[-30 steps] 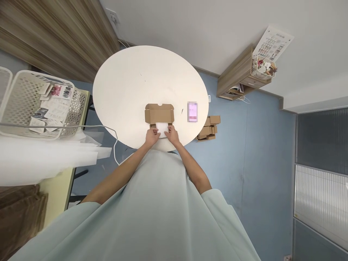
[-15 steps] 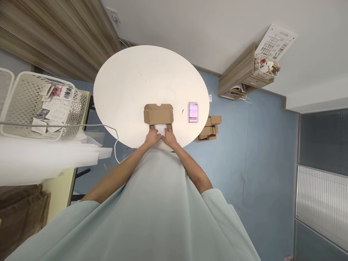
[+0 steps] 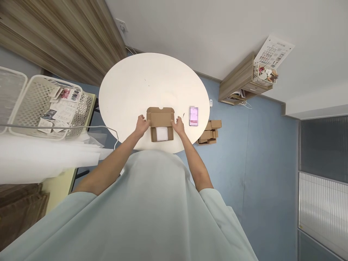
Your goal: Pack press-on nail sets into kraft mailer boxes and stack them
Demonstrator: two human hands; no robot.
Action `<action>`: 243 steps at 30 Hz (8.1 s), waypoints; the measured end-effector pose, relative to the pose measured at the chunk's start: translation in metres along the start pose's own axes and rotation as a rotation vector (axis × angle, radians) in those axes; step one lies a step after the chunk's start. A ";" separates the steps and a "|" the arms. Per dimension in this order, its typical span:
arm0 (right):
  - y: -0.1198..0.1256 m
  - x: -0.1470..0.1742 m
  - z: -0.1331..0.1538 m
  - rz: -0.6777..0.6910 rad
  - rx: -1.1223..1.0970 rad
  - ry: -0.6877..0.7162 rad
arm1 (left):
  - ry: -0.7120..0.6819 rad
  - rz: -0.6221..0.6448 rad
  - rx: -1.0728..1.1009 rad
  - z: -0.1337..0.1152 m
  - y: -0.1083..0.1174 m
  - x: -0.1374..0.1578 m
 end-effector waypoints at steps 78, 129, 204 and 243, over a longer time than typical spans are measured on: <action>-0.027 0.101 -0.070 0.042 0.256 0.022 | -0.062 0.136 -0.276 0.083 0.002 0.090; 0.029 0.087 -0.044 0.098 -0.134 0.138 | -0.065 0.310 -0.001 0.030 0.031 0.080; 0.049 0.327 -0.193 -0.319 -0.583 -0.265 | -0.088 0.600 -0.034 0.108 -0.034 0.239; 0.491 0.186 -0.359 -0.330 -0.463 -0.382 | 0.113 0.675 0.013 -0.049 -0.498 0.295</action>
Point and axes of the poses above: each hand's wrist, its own x-axis away from the middle knuckle, its own y-axis out of the back of the hand, z = x × y, the point moved 1 cm from there along -x, towards the middle knuckle, and after that the axes turned 3 degrees about -z, right-handed, at the moved point
